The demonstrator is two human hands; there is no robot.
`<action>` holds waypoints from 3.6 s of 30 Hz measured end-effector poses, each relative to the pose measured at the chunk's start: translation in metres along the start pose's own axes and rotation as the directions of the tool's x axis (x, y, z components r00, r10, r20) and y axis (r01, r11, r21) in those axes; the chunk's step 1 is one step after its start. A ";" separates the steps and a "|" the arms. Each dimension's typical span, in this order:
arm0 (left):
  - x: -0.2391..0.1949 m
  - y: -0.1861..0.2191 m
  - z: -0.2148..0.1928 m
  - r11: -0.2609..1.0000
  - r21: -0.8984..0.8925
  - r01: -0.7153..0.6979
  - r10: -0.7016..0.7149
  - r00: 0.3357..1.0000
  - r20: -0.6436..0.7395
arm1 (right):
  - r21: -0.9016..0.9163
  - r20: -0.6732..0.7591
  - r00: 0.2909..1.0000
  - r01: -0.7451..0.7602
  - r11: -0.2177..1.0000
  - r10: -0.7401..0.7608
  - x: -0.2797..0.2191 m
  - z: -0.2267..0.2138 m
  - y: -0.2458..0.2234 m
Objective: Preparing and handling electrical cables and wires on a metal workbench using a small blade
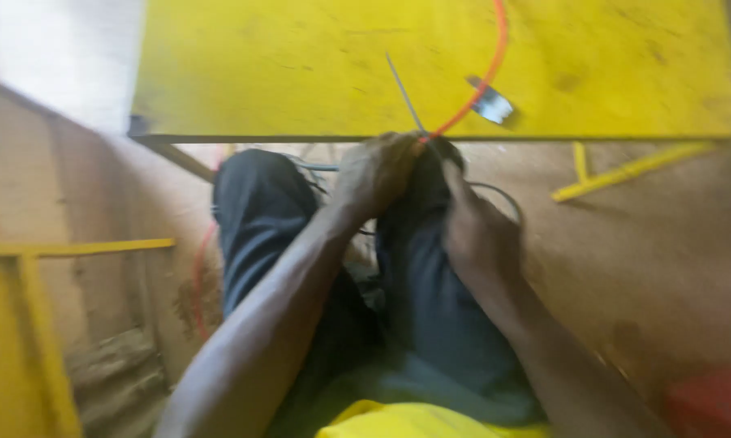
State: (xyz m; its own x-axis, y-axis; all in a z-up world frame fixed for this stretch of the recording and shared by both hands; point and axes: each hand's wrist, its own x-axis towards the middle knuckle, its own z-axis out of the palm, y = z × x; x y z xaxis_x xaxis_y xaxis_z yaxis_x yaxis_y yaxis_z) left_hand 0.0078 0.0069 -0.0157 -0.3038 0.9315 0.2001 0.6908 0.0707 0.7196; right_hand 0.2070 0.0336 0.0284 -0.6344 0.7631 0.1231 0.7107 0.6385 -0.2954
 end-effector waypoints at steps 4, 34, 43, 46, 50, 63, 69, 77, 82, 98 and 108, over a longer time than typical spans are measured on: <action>0.005 -0.029 0.013 0.995 0.098 0.030 -0.023 0.998 -0.064 | 0.048 -0.110 0.979 0.176 0.983 -0.170 0.042 0.021 0.007; 0.000 0.000 -0.004 0.994 0.078 0.082 -0.087 0.995 0.054 | -0.015 0.021 0.993 0.118 0.993 -0.118 -0.008 -0.019 0.008; 0.009 0.003 -0.014 0.992 0.022 0.126 -0.127 0.987 0.098 | 0.132 -0.069 0.989 0.136 0.982 -0.128 0.043 0.018 0.014; 0.008 -0.001 -0.016 0.993 0.037 0.112 -0.115 0.987 0.113 | 0.089 0.005 0.990 0.140 0.986 -0.141 0.006 -0.021 0.011; 0.004 0.003 -0.011 0.989 0.036 0.143 -0.146 0.980 0.137 | -0.040 0.170 0.979 -0.104 0.994 0.110 -0.023 -0.032 0.001; 0.010 -0.001 0.001 0.997 0.078 0.026 -0.029 0.999 0.041 | -0.065 -0.005 0.996 0.092 0.994 -0.093 -0.011 -0.004 0.021; -0.004 0.008 0.005 0.984 0.177 -0.005 -0.003 0.999 0.047 | 0.029 -0.127 0.972 0.203 0.979 -0.197 0.041 0.021 0.005; 0.003 0.016 -0.004 0.998 0.017 0.055 -0.056 0.995 0.079 | -0.173 -0.072 0.996 0.048 0.984 -0.061 -0.014 0.007 0.016; 0.008 0.007 0.017 0.983 0.174 -0.064 0.070 0.997 -0.028 | -0.005 -0.150 0.960 0.238 0.971 -0.237 0.058 0.021 0.015; 0.009 0.003 0.005 0.995 0.096 -0.035 0.037 0.999 -0.021 | -0.052 -0.151 0.954 0.253 0.966 -0.258 -0.006 -0.015 0.021; 0.000 -0.010 0.018 0.988 0.117 -0.105 0.117 0.988 -0.103 | 0.044 -0.145 0.961 0.245 0.968 -0.237 0.019 -0.007 0.007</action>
State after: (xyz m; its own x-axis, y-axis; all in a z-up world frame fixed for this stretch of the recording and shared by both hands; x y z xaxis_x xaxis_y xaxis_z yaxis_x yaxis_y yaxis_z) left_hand 0.0128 0.0131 -0.0343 -0.2867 0.8918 0.3500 0.7908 0.0141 0.6119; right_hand 0.2022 0.0538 0.0352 -0.7338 0.5966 0.3251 0.5193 0.8010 -0.2979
